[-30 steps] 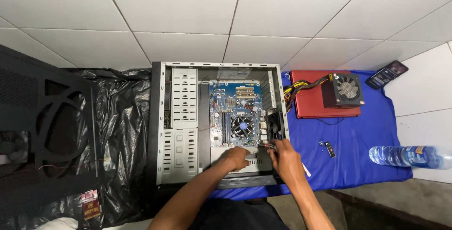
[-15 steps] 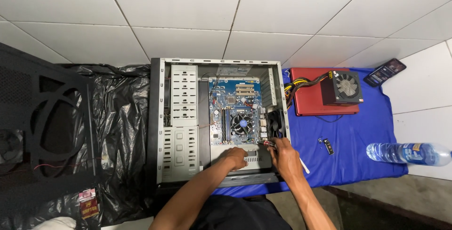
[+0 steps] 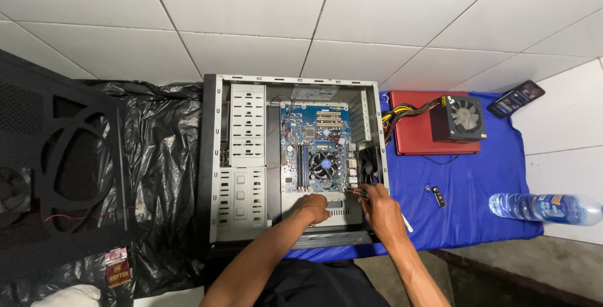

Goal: Disassembling a desktop computer by removing the side panel, disconnecting power cables, and extracting the power supply and motherboard.

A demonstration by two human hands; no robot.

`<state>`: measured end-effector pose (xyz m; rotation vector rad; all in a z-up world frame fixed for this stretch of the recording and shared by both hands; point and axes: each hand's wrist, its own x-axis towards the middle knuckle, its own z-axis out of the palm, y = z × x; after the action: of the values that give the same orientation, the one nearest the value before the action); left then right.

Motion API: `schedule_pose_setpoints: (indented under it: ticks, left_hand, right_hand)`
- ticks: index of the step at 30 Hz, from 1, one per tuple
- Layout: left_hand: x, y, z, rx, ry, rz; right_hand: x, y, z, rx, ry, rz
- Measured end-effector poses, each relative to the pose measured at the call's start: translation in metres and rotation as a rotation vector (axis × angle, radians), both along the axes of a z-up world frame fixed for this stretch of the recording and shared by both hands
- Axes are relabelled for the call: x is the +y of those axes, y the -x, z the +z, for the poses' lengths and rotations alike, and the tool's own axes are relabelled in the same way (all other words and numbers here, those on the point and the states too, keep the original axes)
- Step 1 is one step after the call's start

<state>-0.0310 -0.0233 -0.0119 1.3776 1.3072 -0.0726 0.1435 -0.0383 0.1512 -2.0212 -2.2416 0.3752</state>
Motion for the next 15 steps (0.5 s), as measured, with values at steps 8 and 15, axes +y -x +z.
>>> schedule_pose_setpoints:
  ticks: [8,15]
  left_hand:
    - [-0.003,0.006,0.016,-0.028,0.008,0.019]
    - [-0.001,0.017,0.039,-0.055,0.045,0.131]
  right_hand:
    - [0.000,0.005,0.008,-0.096,-0.061,0.218]
    - [0.003,0.007,-0.011,-0.431,-0.189,0.340]
